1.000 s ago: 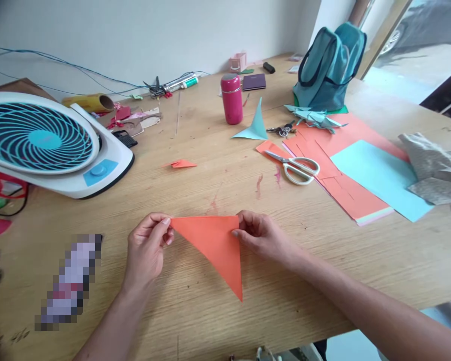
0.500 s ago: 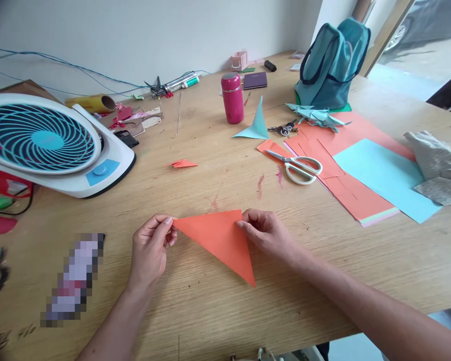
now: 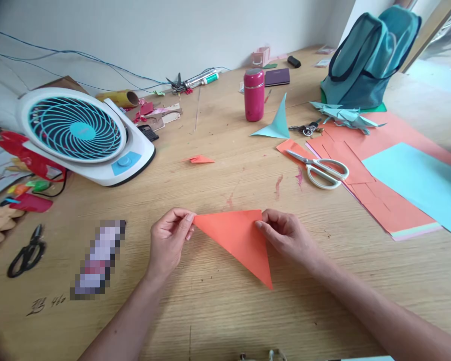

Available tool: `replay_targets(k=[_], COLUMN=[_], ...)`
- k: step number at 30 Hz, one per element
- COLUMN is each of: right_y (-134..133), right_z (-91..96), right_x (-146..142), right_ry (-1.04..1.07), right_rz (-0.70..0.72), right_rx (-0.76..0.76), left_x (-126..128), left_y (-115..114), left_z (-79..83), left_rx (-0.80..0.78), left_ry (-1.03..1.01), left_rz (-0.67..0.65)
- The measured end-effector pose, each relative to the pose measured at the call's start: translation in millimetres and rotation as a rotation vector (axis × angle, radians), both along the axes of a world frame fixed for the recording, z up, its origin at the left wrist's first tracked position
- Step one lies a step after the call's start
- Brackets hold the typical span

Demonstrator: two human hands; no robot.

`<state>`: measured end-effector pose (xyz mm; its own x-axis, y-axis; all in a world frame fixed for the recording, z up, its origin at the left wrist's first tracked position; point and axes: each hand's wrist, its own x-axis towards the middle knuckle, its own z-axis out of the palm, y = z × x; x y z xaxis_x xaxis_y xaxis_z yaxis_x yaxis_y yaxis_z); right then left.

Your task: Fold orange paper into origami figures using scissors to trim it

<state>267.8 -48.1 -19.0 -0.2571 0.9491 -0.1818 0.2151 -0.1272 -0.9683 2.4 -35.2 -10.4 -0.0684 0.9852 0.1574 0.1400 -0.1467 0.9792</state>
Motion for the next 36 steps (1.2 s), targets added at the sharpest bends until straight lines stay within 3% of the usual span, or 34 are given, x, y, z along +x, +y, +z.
replay_targets(k=[7,13,16,24,31,36], right_y=[1,-1,-2,-3,-4,-2], right_z=[-3.6,-4.5,-4.6,0.8,1.2,4.1], right_x=[-2,-5,-6,-9,-8,-11], right_ry=[-0.024,-0.137,-0.165,-0.200,-0.182,-0.137], right_rz=[0.012,0.053,0.074,0.111,0.144,0.123], right_rx=[0.091,0.176,0.207,0.342,0.366,0.332], left_x=[-1,3,12,20,22,23], left_y=[1,-4,-10,-18,-18,-19], left_z=[8.6,13.0,15.8,14.2,11.3,11.4], left_rx=[0.053,0.505,0.582,0.449,0.179,0.112], left_ry=[0.222,0.814,0.933,0.803,0.658,0.617], left_rz=[-0.039,-0.144,-0.205,-0.294,-0.332,-0.343])
